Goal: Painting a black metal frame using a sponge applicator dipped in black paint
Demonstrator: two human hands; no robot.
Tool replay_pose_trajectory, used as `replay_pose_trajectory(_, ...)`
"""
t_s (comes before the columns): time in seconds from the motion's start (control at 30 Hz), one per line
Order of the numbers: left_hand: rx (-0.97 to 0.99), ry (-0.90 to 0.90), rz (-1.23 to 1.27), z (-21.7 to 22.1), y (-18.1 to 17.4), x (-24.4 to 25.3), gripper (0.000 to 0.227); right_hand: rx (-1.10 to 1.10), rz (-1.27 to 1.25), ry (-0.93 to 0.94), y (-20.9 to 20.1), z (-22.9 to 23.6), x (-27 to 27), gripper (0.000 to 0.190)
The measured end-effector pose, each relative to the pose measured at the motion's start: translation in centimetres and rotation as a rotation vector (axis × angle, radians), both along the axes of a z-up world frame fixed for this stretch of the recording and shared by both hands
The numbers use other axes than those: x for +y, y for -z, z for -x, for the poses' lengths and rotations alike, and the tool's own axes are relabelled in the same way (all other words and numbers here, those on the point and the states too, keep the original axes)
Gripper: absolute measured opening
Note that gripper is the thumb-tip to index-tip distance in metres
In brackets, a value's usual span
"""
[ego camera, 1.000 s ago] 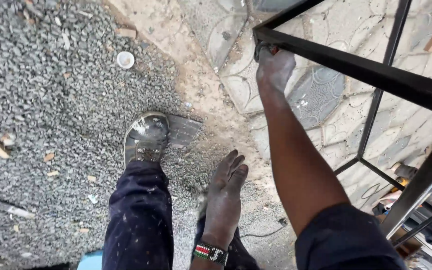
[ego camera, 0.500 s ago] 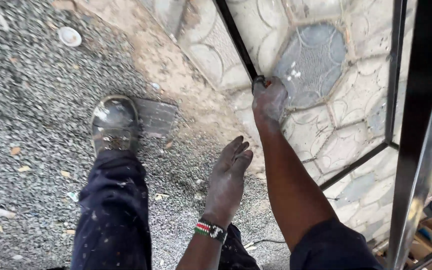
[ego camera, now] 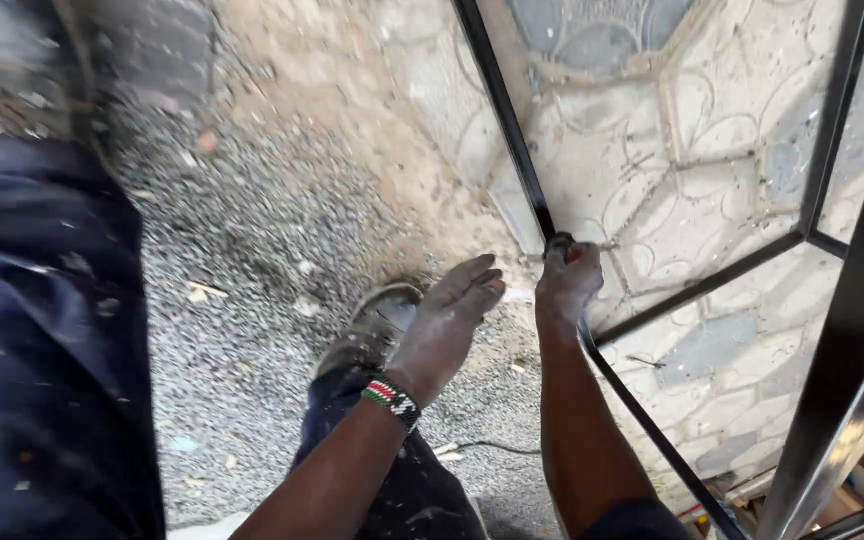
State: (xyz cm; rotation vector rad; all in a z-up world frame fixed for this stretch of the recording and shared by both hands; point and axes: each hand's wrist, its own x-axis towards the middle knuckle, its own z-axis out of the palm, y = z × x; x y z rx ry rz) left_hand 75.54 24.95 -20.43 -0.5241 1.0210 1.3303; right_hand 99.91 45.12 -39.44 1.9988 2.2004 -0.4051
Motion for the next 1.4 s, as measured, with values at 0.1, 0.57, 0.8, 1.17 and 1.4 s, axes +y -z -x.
replay_pose_trajectory(0.1,-0.022,0.007,-0.087,-3.3,-0.6,1.8,0.071,-0.041,-0.021,-0.005,-1.5,-6.2,-0.7,0.024)
replay_pose_trajectory(0.57,0.153,0.505,0.003,-4.0,-13.9,0.5,0.069,0.474,0.341,0.613,-19.9,-9.4,-12.5,0.023)
replay_pose_trajectory(0.8,0.251,0.844,0.028,-4.7,-19.9,0.7,0.064,1.207,0.283,1.173,-25.1,-12.3,-24.2,0.01)
replay_pose_trajectory(1.17,0.293,0.954,-0.149,-10.9,-25.2,4.6,0.056,1.793,-0.296,1.573,-30.5,-30.6,-14.8,0.019)
replay_pose_trajectory(1.4,0.35,0.876,-0.11,-8.7,-25.6,4.5,0.052,1.931,-0.266,1.436,-33.8,-22.1,-12.1,0.017)
